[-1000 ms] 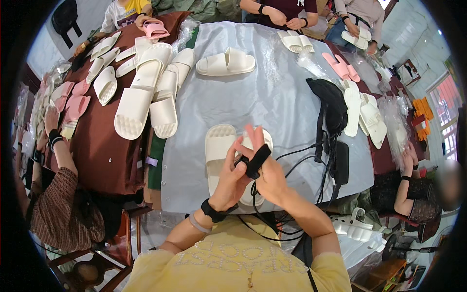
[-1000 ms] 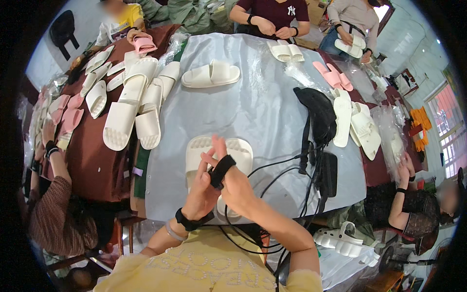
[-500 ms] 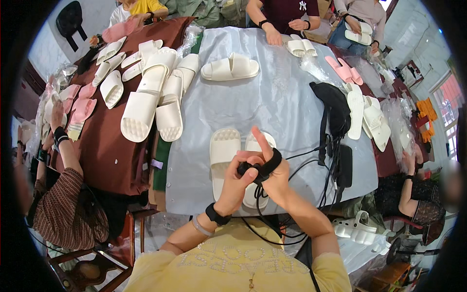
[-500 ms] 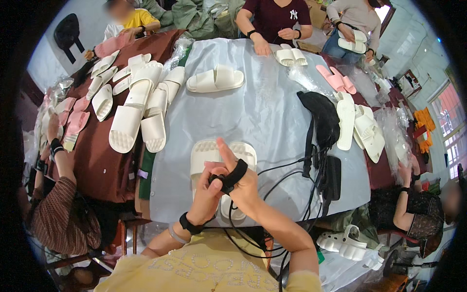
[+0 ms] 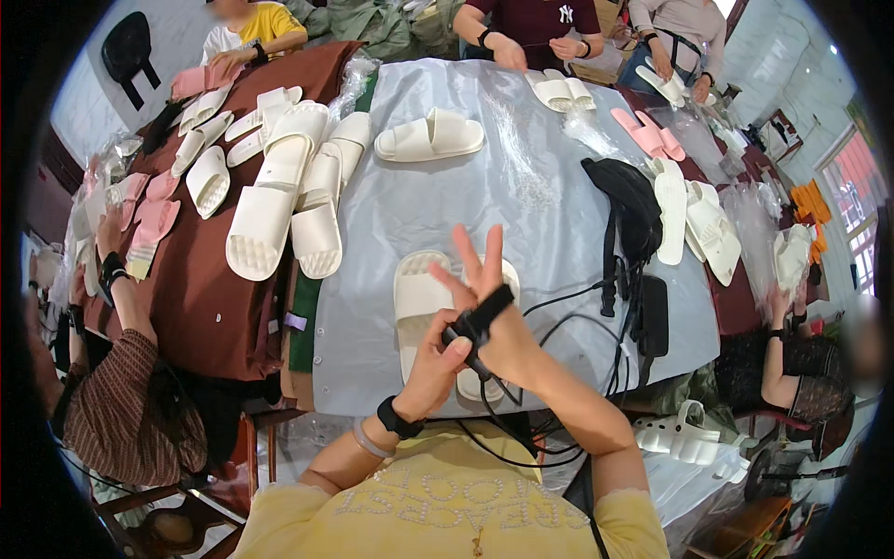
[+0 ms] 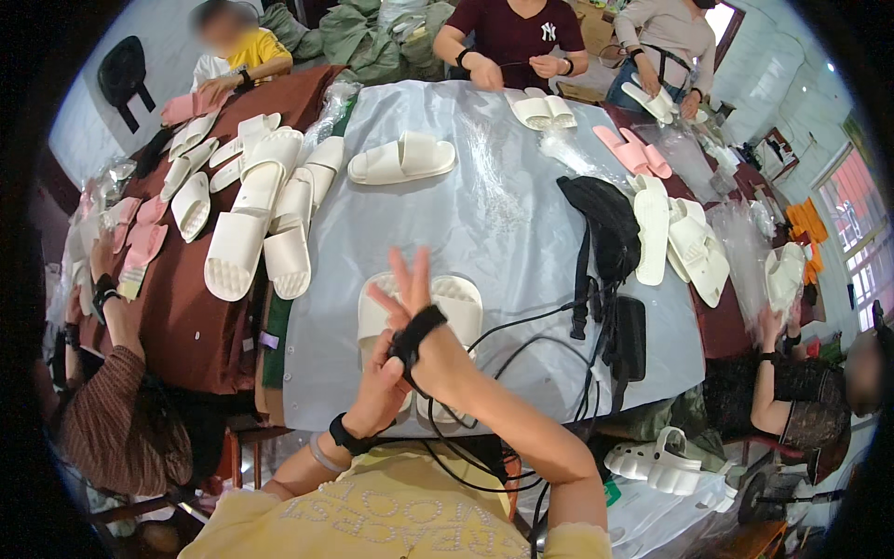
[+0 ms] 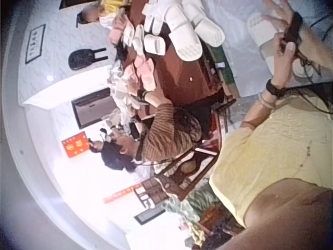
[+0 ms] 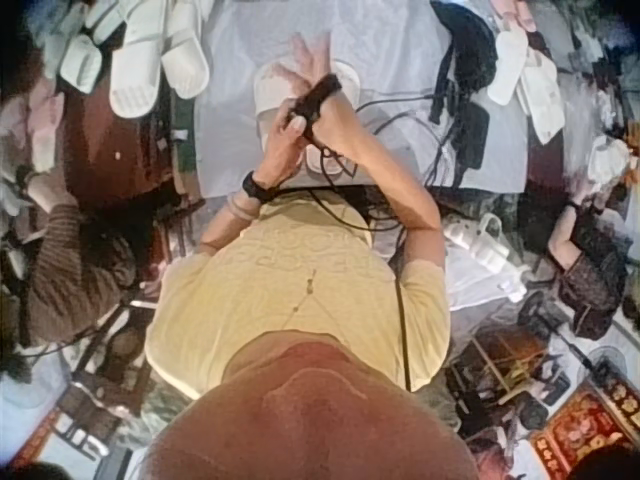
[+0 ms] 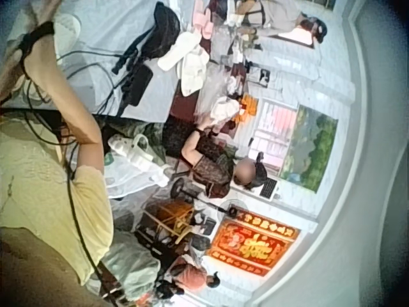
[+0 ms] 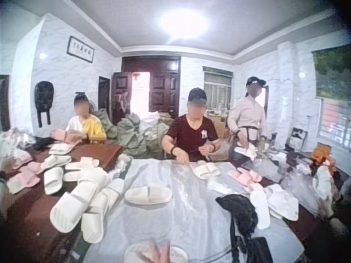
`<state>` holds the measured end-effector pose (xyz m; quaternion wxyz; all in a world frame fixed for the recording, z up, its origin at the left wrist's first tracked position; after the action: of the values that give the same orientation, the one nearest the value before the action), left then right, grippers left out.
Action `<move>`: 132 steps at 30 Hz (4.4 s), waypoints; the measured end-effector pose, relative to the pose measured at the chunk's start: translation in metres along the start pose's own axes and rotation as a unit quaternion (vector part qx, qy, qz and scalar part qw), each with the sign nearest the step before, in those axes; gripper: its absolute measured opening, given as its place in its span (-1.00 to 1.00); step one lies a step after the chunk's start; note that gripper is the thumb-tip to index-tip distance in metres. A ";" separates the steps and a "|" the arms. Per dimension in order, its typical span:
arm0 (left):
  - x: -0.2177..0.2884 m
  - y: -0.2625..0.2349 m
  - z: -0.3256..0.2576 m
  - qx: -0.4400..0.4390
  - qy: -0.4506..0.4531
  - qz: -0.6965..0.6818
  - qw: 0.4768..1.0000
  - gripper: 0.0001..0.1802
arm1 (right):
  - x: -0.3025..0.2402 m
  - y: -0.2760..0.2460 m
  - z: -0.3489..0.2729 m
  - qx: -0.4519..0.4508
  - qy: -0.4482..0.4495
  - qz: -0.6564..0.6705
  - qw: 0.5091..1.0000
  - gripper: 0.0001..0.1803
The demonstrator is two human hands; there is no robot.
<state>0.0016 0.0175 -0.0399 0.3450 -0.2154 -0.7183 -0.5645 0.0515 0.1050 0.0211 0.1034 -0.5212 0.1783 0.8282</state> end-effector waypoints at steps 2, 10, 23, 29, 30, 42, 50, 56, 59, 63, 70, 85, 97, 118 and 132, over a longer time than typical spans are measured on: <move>0.001 0.003 0.003 0.035 -0.023 0.003 0.999 -0.69 | 0.016 -0.013 0.000 0.016 0.058 -0.049 0.997 0.01; 0.010 -0.004 0.010 0.005 0.012 0.039 0.999 -0.51 | -0.001 -0.006 0.018 -0.071 -0.159 -0.332 0.927 -0.01; 0.048 -0.033 0.019 -0.057 0.107 0.333 0.935 -0.33 | 0.010 0.023 0.009 -0.142 -0.275 -0.384 0.870 -0.14; 0.046 -0.020 0.013 0.042 0.115 0.261 0.958 -0.21 | 0.040 0.017 0.011 -0.123 -0.262 -0.501 0.815 -0.18; 0.044 -0.025 0.014 0.055 0.082 0.291 0.952 -0.24 | 0.044 0.017 0.012 -0.124 -0.264 -0.500 0.816 -0.18; 0.030 -0.040 0.031 0.216 -0.032 0.361 0.907 -0.36 | 0.078 -0.006 0.041 0.048 -0.069 -0.387 0.918 0.15; 0.038 -0.031 0.042 0.178 -0.019 0.338 0.924 -0.48 | 0.099 -0.021 0.076 0.026 0.116 -0.419 0.900 0.28; 0.037 -0.032 0.031 0.136 0.027 0.299 0.944 -0.53 | 0.099 -0.005 0.074 -0.028 0.127 -0.599 0.790 0.15; 0.041 -0.038 0.035 0.121 0.018 0.290 0.949 -0.55 | 0.101 -0.004 0.083 0.028 0.129 -0.575 0.807 0.10; 0.035 -0.044 0.039 0.123 -0.017 0.292 0.948 -0.51 | 0.115 -0.017 0.093 0.050 0.174 -0.435 0.882 0.06; 0.057 -0.023 0.029 0.070 0.168 0.374 0.909 -0.37 | 0.072 0.015 0.092 -0.064 -0.329 -0.377 0.864 0.00; 0.034 -0.038 0.028 -0.004 0.138 0.310 0.941 -0.43 | 0.065 0.003 0.100 0.013 0.170 -0.472 0.865 -0.06; 0.037 -0.023 0.016 0.019 0.176 0.551 0.816 -0.48 | 0.065 0.012 0.090 0.018 0.153 -0.313 0.937 -0.48; 0.056 0.003 0.000 -0.216 -0.075 0.422 0.877 -0.55 | -0.005 0.093 -0.040 -0.269 -0.502 -0.480 0.668 -0.60; 0.058 0.037 0.005 -0.270 0.008 0.573 0.774 -0.75 | -0.005 0.095 -0.068 -0.317 -0.443 -0.477 0.689 -0.58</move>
<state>-0.0126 0.0273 0.0269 0.5379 -0.6666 -0.2779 -0.4348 0.0753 -0.0093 0.0168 0.3807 -0.1099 -0.4341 0.8090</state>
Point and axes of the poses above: each hand's wrist, its own z-axis towards the middle knuckle, its own y-axis out of the palm, x = y × z, the point moved 3 cm from there along z, towards the middle knuckle, and after that the axes turned 7 degrees about -y, right-handed, at the moved point
